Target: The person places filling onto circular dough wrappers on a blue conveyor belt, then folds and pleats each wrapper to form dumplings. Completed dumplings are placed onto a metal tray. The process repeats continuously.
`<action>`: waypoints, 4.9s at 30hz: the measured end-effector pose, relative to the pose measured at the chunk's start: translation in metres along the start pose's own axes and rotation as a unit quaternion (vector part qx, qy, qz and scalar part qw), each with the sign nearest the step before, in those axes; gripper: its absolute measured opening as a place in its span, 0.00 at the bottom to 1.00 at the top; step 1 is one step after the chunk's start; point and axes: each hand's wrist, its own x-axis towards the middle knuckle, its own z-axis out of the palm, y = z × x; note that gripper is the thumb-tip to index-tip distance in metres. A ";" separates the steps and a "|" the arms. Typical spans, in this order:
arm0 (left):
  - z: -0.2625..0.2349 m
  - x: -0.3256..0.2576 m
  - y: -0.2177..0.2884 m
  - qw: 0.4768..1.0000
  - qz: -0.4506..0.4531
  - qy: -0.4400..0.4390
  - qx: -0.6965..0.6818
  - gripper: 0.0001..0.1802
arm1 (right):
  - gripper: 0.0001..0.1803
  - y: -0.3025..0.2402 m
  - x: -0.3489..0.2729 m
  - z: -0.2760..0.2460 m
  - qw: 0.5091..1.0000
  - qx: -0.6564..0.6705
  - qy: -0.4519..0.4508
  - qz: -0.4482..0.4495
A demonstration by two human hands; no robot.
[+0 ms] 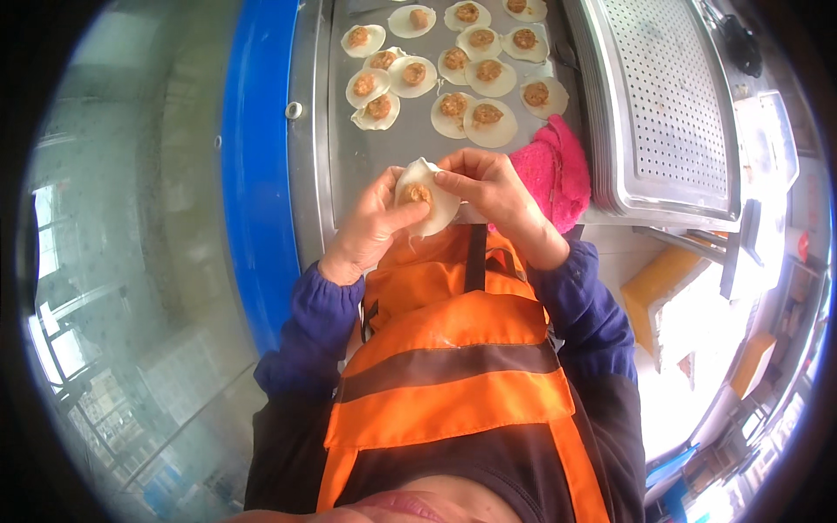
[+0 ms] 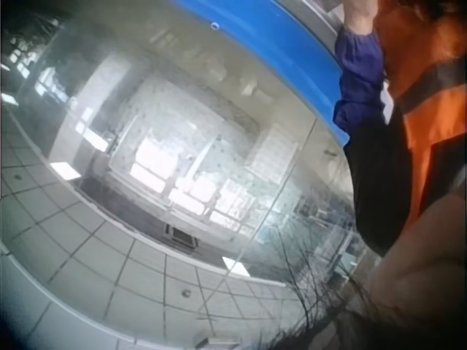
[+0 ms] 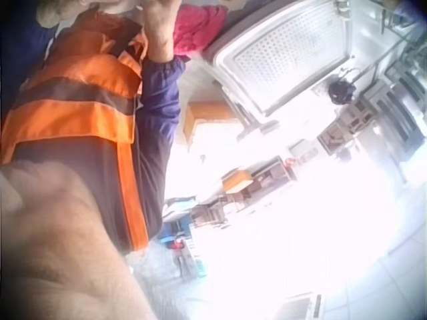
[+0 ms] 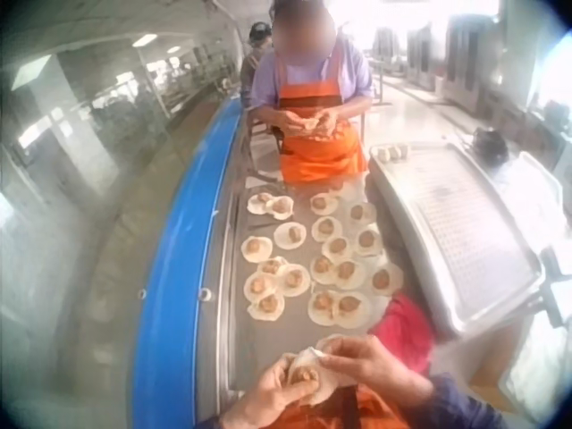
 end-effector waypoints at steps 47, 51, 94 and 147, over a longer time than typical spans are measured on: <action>0.013 -0.004 0.006 0.959 0.164 0.080 0.218 0.13 | 0.06 -0.033 -0.022 0.020 0.878 -0.382 0.057 -0.282; 0.008 -0.006 0.005 0.920 0.185 0.067 0.338 0.14 | 0.04 -0.032 -0.024 0.025 0.876 -0.367 0.062 -0.307; 0.016 -0.007 0.010 0.852 0.321 0.103 0.401 0.14 | 0.09 -0.035 -0.025 0.029 0.802 -0.471 0.034 -0.365; 0.015 0.016 -0.012 0.991 0.124 0.040 -0.031 0.29 | 0.10 -0.029 -0.020 0.038 0.816 -0.428 0.060 -0.384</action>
